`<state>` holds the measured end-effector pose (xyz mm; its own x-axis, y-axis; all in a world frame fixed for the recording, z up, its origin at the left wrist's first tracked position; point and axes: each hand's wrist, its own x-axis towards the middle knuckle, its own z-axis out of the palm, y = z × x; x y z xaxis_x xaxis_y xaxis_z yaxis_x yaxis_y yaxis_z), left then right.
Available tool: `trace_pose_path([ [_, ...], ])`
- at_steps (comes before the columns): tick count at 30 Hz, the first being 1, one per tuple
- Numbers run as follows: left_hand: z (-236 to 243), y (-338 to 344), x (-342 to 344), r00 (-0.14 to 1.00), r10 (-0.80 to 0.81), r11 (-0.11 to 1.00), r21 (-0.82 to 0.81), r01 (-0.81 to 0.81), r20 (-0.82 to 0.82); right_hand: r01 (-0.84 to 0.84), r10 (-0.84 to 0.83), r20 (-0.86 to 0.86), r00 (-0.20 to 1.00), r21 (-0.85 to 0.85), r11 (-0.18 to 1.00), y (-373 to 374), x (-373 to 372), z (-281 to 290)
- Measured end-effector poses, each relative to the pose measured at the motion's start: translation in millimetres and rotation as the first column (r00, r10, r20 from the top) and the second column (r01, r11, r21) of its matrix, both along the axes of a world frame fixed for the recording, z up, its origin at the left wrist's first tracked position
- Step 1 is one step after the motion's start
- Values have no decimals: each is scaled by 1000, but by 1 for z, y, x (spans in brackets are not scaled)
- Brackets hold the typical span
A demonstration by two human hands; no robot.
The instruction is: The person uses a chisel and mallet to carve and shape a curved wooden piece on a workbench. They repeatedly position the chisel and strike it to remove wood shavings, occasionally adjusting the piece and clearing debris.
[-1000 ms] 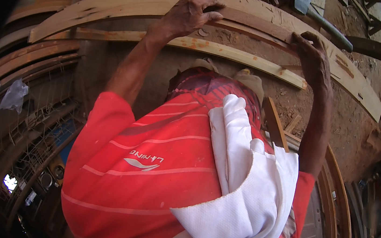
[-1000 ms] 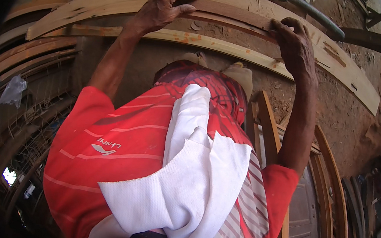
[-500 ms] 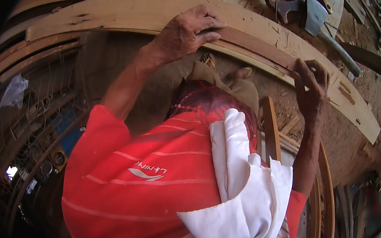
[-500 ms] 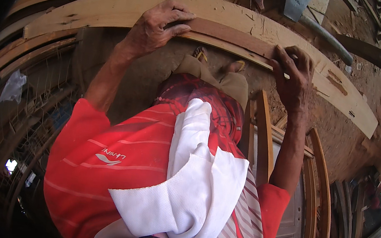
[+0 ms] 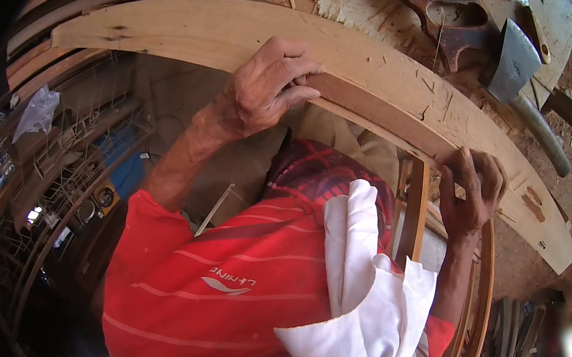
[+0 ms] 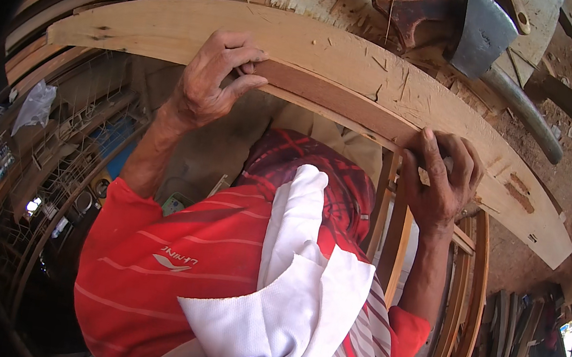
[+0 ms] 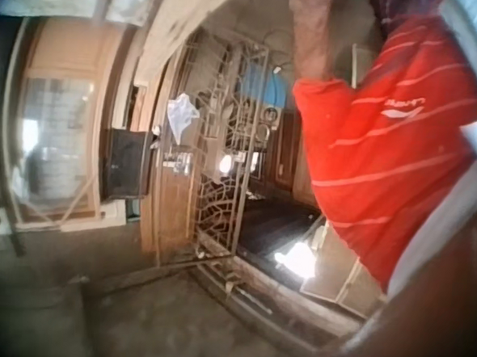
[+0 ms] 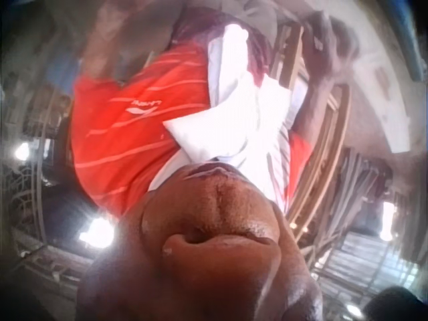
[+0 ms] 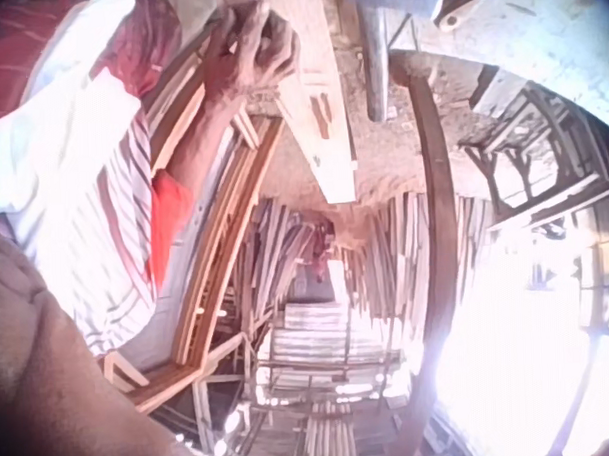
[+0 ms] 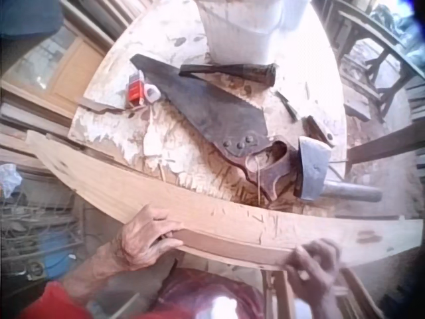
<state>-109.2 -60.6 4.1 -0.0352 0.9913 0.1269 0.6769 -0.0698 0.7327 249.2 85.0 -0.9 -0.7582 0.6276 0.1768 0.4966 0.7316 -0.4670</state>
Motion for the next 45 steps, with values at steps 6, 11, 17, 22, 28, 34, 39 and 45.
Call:
trace_pose_path([
  [6, -8, -5, -2, 1000, -15, 999, 33, 16, -24, -9, 9, -3, 1000, -5, 1000, 1, 1, 1],
  [11, -4, -1, -5, 999, -30, 999, -23, 30, -27, -9, 9, 14, 1000, -2, 1000, 1, -2, 2],
  [17, 2, 5, -11, 994, -84, 994, -70, 79, -72, -4, 3, 44, 999, 17, 1000, -1, -3, 0],
  [22, -2, 5, -14, 995, -98, 995, -34, 98, -5, 3, -4, 40, 999, 8, 1000, -2, -4, 3],
  [28, -10, 5, -13, 996, -89, 994, 58, 89, 10, 32, -34, 68, 997, 31, 999, -4, -1, 3],
  [34, -22, 14, -8, 998, 6, 977, 213, 7, -59, 104, -103, -30, 994, 51, 993, -2, -5, 0],
  [39, -26, 15, 10, 958, 230, 948, 180, -261, 174, 199, -187, -122, 975, 91, 976, -4, 3, -15],
  [45, -26, 12, 14, 944, 318, 907, 262, -328, 84, 149, -143, -65, 988, 101, 984, -1, 2, -3],
])
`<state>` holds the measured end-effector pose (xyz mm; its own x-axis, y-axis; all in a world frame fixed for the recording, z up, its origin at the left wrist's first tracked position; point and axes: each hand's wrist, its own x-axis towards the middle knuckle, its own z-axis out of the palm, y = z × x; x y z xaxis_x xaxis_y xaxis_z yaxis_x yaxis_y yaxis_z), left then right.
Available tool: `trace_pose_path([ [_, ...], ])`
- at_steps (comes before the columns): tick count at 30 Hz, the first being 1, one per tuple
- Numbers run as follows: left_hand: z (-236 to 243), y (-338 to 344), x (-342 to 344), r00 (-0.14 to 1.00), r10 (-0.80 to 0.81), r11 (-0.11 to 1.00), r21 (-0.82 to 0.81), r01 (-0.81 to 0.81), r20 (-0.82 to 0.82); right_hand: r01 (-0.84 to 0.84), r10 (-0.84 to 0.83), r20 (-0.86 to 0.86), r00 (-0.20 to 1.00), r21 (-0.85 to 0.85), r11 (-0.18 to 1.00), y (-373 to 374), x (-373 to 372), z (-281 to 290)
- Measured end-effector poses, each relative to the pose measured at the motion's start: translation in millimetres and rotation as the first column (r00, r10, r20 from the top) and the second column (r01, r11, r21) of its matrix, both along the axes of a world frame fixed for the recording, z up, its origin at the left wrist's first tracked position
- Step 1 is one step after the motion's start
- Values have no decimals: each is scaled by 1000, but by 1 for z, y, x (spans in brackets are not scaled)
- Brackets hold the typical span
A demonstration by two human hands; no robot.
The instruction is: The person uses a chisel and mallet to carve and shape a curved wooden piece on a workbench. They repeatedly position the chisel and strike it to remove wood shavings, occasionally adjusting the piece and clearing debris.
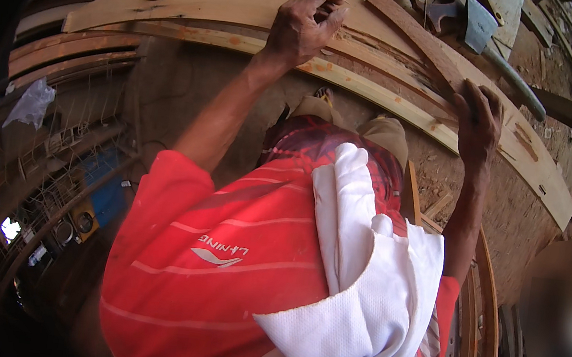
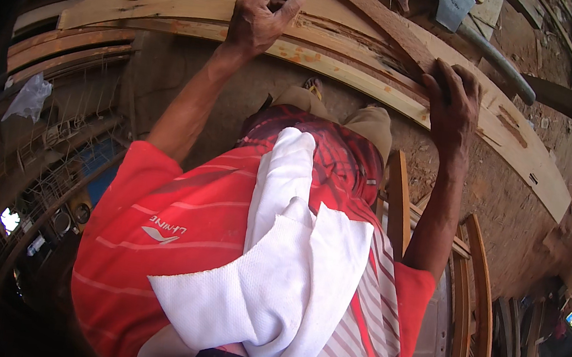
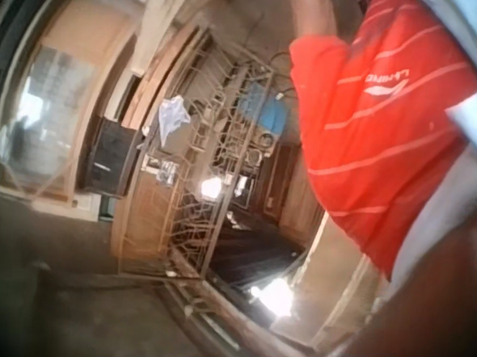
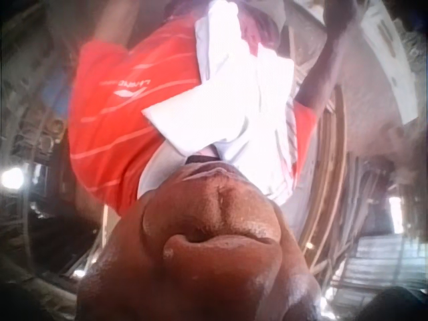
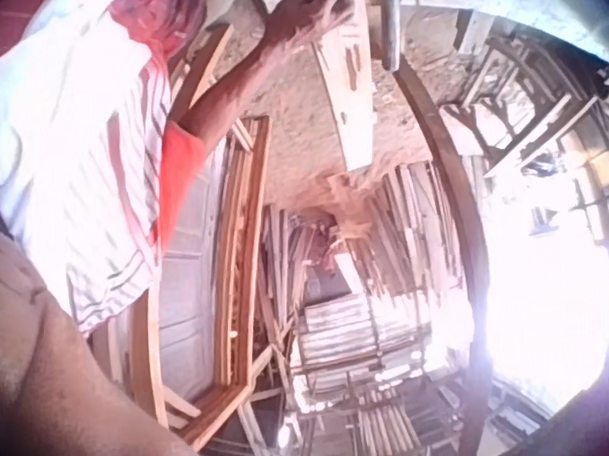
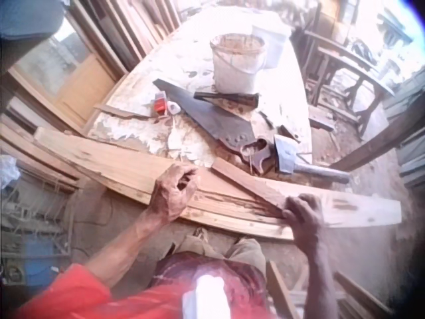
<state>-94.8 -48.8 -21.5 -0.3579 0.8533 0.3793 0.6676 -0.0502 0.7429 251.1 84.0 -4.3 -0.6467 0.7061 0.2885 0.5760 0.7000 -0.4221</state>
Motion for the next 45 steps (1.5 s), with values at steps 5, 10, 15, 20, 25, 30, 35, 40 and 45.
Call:
trace_pose_path([
  [5, 4, -10, 35, 970, 66, 996, 71, -50, -233, -71, 78, 68, 995, -104, 992, 12, -1, 17],
  [10, 14, -28, 97, 914, 112, 991, -21, -131, -390, -141, 136, -38, 990, -146, 979, 24, 4, 11],
  [15, 9, -30, 117, 909, 163, 974, -82, -210, -384, -127, 96, -219, 971, -131, 983, 25, 7, 2],
  [20, 12, -20, 121, 919, 199, 946, -178, -271, -341, -156, 108, -245, 964, -188, 970, 30, 11, 4],
  [25, 24, -15, 120, 889, 154, 923, -259, -285, -430, -219, 155, -271, 950, -224, 950, 34, 17, 3],
  [30, 38, -5, 115, 876, 68, 877, -389, -280, -477, -232, 151, -284, 947, -275, 933, 40, 16, 0],
  [35, 39, -4, 124, 872, 203, 855, -354, -380, -446, -196, 91, -305, 948, -334, 922, 40, 12, 3],
  [40, 32, -11, 124, 862, 193, 876, -313, -366, -468, -169, 64, -288, 955, -357, 919, 36, 11, 0],
  [45, 25, -17, 126, 864, 223, 886, -276, -372, -451, -183, 102, -255, 962, -316, 931, 35, 10, 6],
])
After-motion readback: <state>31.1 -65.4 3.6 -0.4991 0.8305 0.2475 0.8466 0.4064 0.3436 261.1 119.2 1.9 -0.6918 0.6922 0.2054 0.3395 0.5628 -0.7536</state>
